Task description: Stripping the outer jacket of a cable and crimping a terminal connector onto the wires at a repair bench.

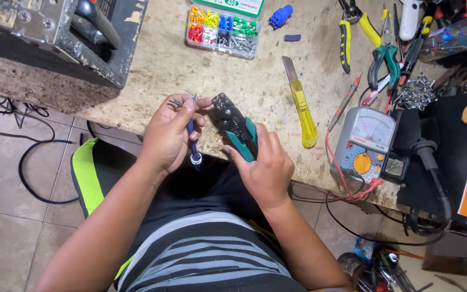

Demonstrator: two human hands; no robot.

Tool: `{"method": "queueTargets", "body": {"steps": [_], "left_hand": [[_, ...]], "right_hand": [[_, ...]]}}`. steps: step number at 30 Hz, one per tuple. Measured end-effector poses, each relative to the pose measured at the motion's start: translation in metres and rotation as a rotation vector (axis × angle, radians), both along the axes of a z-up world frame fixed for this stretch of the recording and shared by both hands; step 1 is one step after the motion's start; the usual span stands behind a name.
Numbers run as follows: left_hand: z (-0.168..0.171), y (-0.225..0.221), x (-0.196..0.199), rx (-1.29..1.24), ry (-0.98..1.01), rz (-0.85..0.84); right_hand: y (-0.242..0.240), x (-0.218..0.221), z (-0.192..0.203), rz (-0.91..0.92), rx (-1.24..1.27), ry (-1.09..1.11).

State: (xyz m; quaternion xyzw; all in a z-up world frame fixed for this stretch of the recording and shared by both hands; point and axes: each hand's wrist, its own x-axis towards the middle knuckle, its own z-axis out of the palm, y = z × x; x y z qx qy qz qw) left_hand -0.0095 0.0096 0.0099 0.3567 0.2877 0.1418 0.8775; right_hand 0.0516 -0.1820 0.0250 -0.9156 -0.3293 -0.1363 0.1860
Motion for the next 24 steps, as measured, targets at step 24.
{"method": "queueTargets", "body": {"steps": [24], "left_hand": [[0.002, 0.000, 0.000, -0.001, -0.045, 0.019]], "right_hand": [[0.005, -0.003, 0.003, -0.025, -0.025, 0.016]]}}
